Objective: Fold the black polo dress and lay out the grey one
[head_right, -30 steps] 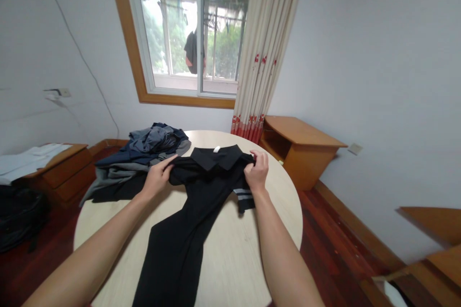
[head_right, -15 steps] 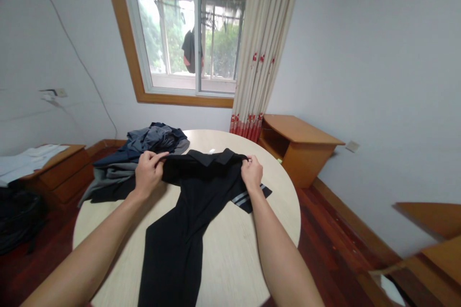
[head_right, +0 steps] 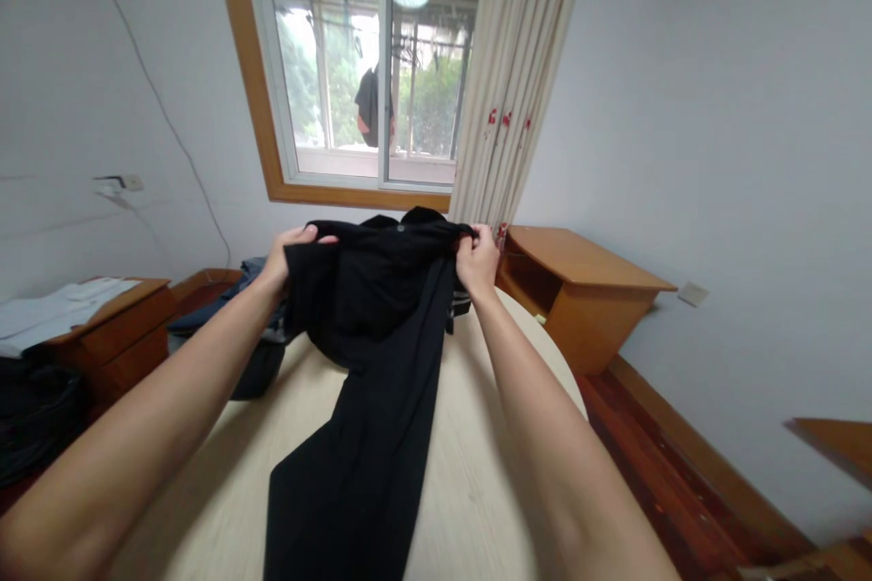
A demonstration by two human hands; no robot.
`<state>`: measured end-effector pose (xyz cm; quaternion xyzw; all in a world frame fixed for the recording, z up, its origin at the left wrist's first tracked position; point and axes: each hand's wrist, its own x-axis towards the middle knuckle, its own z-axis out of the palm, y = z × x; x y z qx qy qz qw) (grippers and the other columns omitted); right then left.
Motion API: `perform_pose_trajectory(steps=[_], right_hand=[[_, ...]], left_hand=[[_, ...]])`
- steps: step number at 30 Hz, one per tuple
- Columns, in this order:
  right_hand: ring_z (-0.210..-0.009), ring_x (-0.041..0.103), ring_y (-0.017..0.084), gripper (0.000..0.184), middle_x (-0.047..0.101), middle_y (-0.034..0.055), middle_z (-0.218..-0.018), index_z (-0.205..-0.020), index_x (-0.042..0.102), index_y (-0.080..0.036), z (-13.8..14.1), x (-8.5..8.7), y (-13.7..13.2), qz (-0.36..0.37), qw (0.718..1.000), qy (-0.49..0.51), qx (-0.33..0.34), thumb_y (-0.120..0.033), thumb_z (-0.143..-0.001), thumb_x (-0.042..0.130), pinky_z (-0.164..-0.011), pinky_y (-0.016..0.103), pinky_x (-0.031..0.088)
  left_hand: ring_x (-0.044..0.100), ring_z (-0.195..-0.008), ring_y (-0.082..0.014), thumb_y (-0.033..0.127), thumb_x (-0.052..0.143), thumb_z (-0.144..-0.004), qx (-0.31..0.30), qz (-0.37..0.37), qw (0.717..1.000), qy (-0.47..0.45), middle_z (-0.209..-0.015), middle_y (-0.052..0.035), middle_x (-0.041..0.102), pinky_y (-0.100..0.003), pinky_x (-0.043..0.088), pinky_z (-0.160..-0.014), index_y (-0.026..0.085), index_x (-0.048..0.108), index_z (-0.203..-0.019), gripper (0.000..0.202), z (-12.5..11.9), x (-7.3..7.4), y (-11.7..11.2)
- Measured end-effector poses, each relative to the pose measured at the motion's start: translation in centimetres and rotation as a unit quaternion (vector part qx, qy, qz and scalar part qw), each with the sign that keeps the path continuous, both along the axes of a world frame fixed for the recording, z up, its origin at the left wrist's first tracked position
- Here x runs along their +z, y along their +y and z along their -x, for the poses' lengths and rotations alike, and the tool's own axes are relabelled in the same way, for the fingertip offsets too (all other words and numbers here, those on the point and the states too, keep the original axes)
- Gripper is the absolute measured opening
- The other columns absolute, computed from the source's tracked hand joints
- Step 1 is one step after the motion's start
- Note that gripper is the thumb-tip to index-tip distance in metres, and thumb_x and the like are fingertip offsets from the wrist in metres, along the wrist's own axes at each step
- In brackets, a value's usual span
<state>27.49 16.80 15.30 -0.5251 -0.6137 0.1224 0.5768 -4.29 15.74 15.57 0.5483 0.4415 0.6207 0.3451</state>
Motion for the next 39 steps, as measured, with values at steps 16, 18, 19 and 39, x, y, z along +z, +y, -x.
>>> perform_pose_trajectory(steps=[16,18,19,39], right_hand=[[-0.135,0.050,0.027,0.046,0.053,0.0171,-0.145,-0.128,0.066,-0.014,-0.6,-14.8,-4.2,0.288,0.881,-0.352,0.134,-0.027,-0.084,0.069,-0.112,0.038,0.038],[-0.140,0.044,0.027,0.047,0.046,0.0177,-0.150,-0.132,0.062,-0.014,-2.1,-15.9,-4.6,0.285,0.884,-0.362,0.085,-0.030,-0.088,0.064,-0.115,0.039,0.035],[-0.140,0.044,0.027,0.047,0.046,0.0178,-0.151,-0.133,0.062,-0.014,-2.8,-16.3,-4.7,0.279,0.887,-0.363,0.060,-0.031,-0.090,0.062,-0.115,0.038,0.035],[-0.112,0.067,0.024,0.055,0.071,0.0100,-0.122,-0.120,0.071,-0.019,-5.5,-15.8,-5.8,0.286,0.908,-0.304,-0.029,-0.004,-0.070,0.054,-0.095,0.031,0.050]], left_hand=[[0.040,-0.142,-0.0330,0.045,0.066,-0.084,-0.139,0.059,0.816,0.558,-0.154,-0.0157,0.042,-0.046,0.032,-0.115,0.020,0.060,-0.136,0.059,-5.1,-15.3,-8.0],[0.036,-0.144,-0.0320,0.043,0.062,-0.087,-0.103,0.048,0.816,0.566,-0.157,-0.0155,0.038,-0.045,0.031,-0.117,0.018,0.058,-0.138,0.057,-3.5,-15.9,-8.5],[0.035,-0.145,-0.0319,0.042,0.059,-0.089,-0.073,0.044,0.816,0.572,-0.157,-0.0162,0.037,-0.045,0.030,-0.117,0.017,0.057,-0.139,0.056,-2.6,-16.0,-8.5],[0.024,-0.148,-0.0397,0.050,0.052,-0.089,0.067,0.177,0.810,0.555,-0.155,-0.0217,0.039,-0.067,0.020,-0.112,0.018,0.059,-0.123,0.048,-2.3,-18.1,-8.7]])
